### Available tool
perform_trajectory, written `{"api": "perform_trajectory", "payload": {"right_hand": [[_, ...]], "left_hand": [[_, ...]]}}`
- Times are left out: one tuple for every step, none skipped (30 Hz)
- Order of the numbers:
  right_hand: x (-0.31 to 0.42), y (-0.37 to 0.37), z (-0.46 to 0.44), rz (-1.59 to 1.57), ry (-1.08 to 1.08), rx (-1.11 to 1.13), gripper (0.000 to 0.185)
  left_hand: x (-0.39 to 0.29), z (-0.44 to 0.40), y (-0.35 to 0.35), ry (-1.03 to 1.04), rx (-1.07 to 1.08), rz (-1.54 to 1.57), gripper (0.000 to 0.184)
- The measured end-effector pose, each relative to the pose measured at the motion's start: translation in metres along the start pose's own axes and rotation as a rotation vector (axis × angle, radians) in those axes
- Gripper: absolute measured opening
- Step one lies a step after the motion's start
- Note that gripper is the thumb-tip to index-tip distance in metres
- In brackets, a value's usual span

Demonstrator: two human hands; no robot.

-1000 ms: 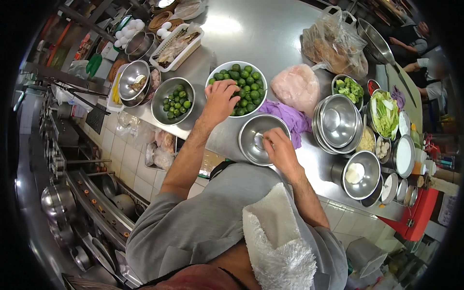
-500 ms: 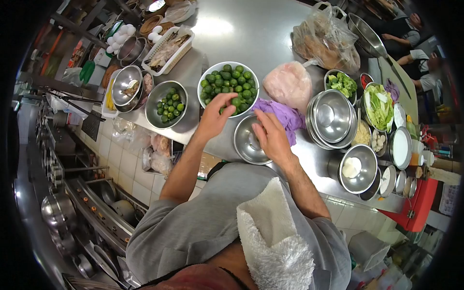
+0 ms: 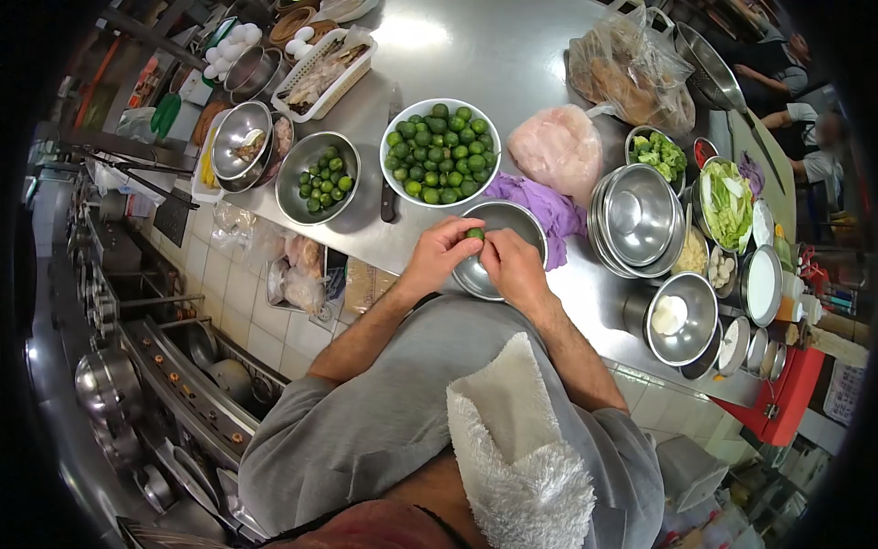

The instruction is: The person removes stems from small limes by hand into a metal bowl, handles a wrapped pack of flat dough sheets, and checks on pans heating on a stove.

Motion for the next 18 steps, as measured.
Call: {"api": "perform_trajectory", "payload": {"right_hand": [[-0.002,-0.003,0.003,-0.010,0.000,-0.043,0.008],[-0.002,-0.001,0.005,-0.009,-0.002,-0.042,0.008],[-0.007,-0.004,0.007,-0.076,0.041,-0.086,0.007],[-0.012,-0.006,0.010,-0.144,0.083,-0.128,0.007],[-0.012,-0.003,0.011,-0.147,0.078,-0.122,0.007],[-0.024,0.001,0.015,-0.254,0.168,-0.124,0.007],[-0.036,0.006,0.018,-0.361,0.257,-0.126,0.008],[-0.037,0.010,0.018,-0.367,0.253,-0.118,0.008],[-0.047,0.017,0.021,-0.456,0.330,-0.104,0.010],[-0.056,0.024,0.023,-0.544,0.407,-0.092,0.011],[-0.056,0.025,0.022,-0.545,0.404,-0.088,0.011],[-0.053,0.023,0.020,-0.456,0.371,-0.087,0.012],[-0.049,0.021,0.018,-0.367,0.338,-0.086,0.013],[-0.048,0.021,0.017,-0.366,0.337,-0.085,0.013],[-0.033,0.012,0.014,-0.235,0.202,-0.126,0.014],[-0.017,0.006,0.012,-0.103,0.068,-0.166,0.014],[-0.015,0.007,0.013,-0.102,0.066,-0.164,0.014],[-0.021,0.011,0.016,-0.201,0.127,-0.156,0.014]], "left_hand": [[-0.001,0.000,0.003,0.027,0.008,0.047,0.031],[-0.003,-0.001,0.006,0.056,0.016,0.094,0.030],[0.000,-0.002,0.007,0.058,0.011,0.094,0.030],[0.002,-0.004,0.009,0.057,0.036,0.130,0.029],[0.004,-0.004,0.011,0.054,0.058,0.166,0.028],[0.004,-0.004,0.009,0.054,0.048,0.164,0.028],[0.004,-0.004,0.011,0.024,0.074,0.212,0.028],[0.006,-0.003,0.014,-0.007,0.100,0.261,0.028],[0.007,-0.002,0.013,-0.008,0.091,0.260,0.028],[0.007,-0.001,0.012,0.003,0.081,0.246,0.027],[0.006,-0.001,0.011,0.014,0.073,0.233,0.026],[0.006,-0.001,0.009,0.014,0.071,0.233,0.026],[-0.007,0.000,0.006,0.079,0.050,0.004,0.025],[-0.019,0.001,0.004,0.143,0.027,-0.226,0.025],[-0.020,0.001,0.002,0.143,0.025,-0.226,0.025],[-0.015,0.000,0.003,0.098,0.044,-0.199,0.025],[-0.011,-0.001,0.003,0.054,0.062,-0.172,0.024],[-0.010,0.000,0.002,0.055,0.059,-0.171,0.024]]}}
Point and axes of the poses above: each hand's wrist, its own z-axis away from the middle knuckle, its own y-axis out of the palm, x = y × z, the point moved 10 cm from there along -z, towards the middle knuckle, and after that the axes turned 8 degrees about x, right-handed, at the moved point
